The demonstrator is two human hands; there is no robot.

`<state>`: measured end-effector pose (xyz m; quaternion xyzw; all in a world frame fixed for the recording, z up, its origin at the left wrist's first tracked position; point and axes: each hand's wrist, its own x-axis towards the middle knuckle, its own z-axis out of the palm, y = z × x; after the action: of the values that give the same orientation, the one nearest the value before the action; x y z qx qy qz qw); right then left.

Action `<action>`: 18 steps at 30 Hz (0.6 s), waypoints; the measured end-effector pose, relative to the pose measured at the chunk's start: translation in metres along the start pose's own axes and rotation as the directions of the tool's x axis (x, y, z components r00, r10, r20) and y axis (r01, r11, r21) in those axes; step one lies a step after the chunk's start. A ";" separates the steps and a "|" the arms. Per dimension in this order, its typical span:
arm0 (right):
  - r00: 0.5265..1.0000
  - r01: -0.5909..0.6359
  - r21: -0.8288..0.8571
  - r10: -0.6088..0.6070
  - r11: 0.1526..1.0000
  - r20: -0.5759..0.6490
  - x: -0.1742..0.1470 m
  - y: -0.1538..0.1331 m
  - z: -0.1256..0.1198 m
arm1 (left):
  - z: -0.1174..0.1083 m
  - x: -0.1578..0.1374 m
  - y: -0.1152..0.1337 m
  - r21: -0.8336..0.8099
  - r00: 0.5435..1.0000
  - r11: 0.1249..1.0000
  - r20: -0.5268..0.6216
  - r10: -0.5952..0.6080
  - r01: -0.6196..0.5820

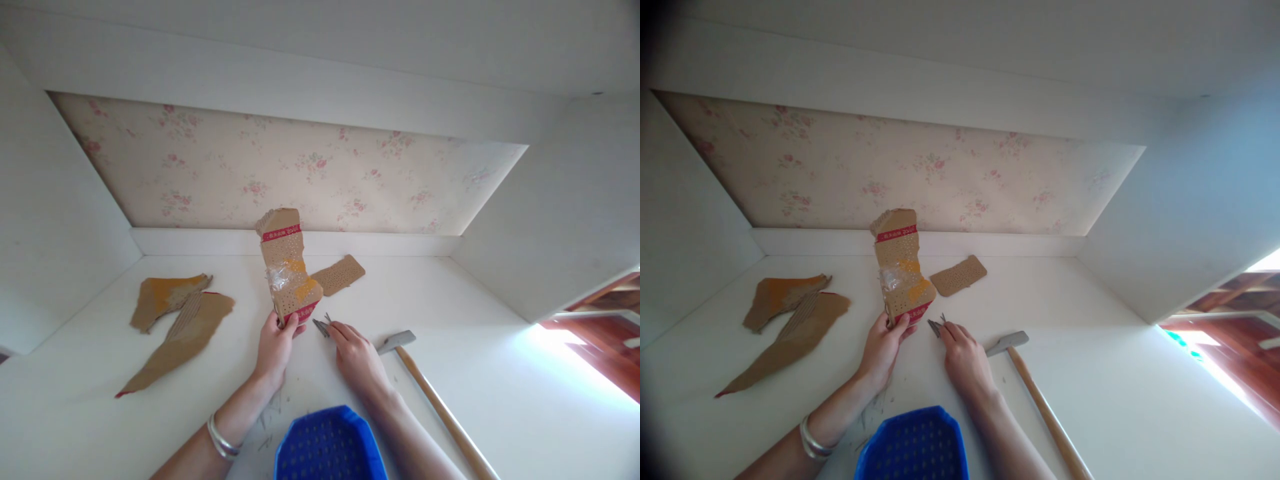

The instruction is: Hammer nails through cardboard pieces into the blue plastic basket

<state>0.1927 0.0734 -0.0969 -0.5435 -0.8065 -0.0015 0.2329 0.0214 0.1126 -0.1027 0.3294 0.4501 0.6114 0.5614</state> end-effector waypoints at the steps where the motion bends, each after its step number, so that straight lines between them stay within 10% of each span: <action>1: 1.000 -0.003 0.003 0.003 1.000 -0.002 0.000 0.000 0.000 | 0.000 0.000 0.000 0.002 1.000 1.000 0.004 0.000 0.000; 11: 0.978 -0.183 0.019 0.184 0.983 -0.097 0.009 -0.014 0.003 | 0.001 -0.001 0.002 0.019 1.000 1.000 0.016 -0.004 0.004; 18: 0.994 -0.091 0.067 0.095 0.994 -0.058 0.008 -0.015 0.008 | 0.001 -0.002 0.003 0.039 1.000 0.999 0.029 -0.009 0.008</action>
<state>0.1742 0.0759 -0.0972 -0.5725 -0.7723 0.0188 0.2747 0.0212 0.1114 -0.0993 0.3471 0.4549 0.5954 0.5640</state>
